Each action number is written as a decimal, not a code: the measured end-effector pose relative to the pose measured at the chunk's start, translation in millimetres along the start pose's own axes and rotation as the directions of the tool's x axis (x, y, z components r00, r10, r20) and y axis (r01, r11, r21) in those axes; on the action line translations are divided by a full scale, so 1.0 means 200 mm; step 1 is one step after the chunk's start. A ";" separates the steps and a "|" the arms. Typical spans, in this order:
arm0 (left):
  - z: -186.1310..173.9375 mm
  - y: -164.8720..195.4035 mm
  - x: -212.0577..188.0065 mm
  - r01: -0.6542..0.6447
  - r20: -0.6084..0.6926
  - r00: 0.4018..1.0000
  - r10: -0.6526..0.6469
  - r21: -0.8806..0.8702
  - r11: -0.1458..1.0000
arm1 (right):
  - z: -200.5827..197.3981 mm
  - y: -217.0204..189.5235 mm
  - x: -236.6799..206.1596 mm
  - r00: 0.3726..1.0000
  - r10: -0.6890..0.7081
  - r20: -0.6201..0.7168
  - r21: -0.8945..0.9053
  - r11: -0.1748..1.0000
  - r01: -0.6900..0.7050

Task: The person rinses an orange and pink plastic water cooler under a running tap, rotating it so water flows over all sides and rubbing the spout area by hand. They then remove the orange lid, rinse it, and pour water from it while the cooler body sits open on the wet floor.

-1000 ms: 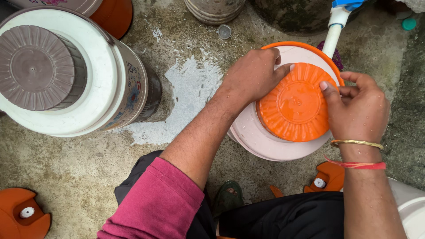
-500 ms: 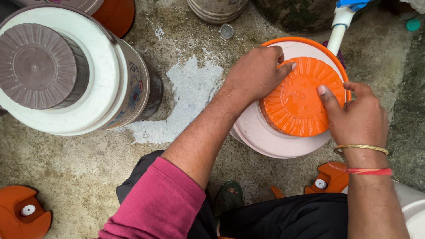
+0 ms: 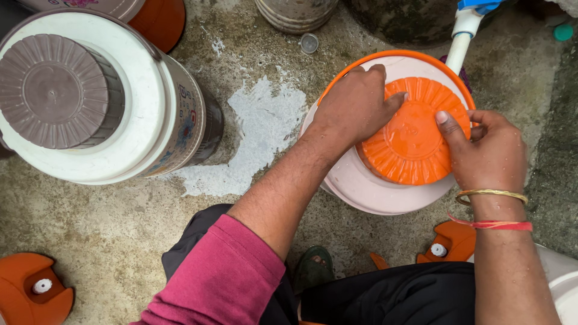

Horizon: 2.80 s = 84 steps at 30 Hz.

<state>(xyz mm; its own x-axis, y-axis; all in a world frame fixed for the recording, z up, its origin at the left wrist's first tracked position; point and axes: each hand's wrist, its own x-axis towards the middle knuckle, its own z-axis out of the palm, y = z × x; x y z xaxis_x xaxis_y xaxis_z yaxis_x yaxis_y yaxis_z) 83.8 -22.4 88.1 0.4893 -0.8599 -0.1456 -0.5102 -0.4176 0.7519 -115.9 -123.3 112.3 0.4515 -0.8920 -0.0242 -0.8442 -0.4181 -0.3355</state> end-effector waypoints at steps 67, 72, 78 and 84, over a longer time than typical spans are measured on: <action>-0.06 0.25 -0.19 -0.393 -0.320 0.850 0.419 0.146 0.908 | -0.16 -0.07 0.08 0.974 -0.101 0.202 0.954 -0.207 -0.219; -0.05 0.18 -0.14 -0.321 -0.214 0.938 0.274 -0.229 0.919 | -0.18 -0.08 0.07 0.981 0.025 0.192 0.947 -0.267 -0.179; -0.08 0.11 -0.10 -0.080 0.042 0.997 0.071 0.306 0.949 | -0.16 -0.02 0.11 0.935 0.222 0.277 0.894 -0.415 -0.166; -0.13 0.08 -0.05 0.372 0.201 0.901 -0.384 0.099 0.923 | -0.13 0.16 0.15 0.901 0.316 0.297 0.885 -0.446 -0.135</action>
<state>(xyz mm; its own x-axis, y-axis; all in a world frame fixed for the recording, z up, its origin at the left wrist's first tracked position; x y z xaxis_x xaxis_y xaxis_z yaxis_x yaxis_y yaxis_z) 88.1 -12.8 118.3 0.4949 -0.6734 -0.5492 -0.3590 -0.7340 0.5765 -137.3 -167.2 125.7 0.2264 -0.8847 -0.4075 0.5712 0.4594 -0.6802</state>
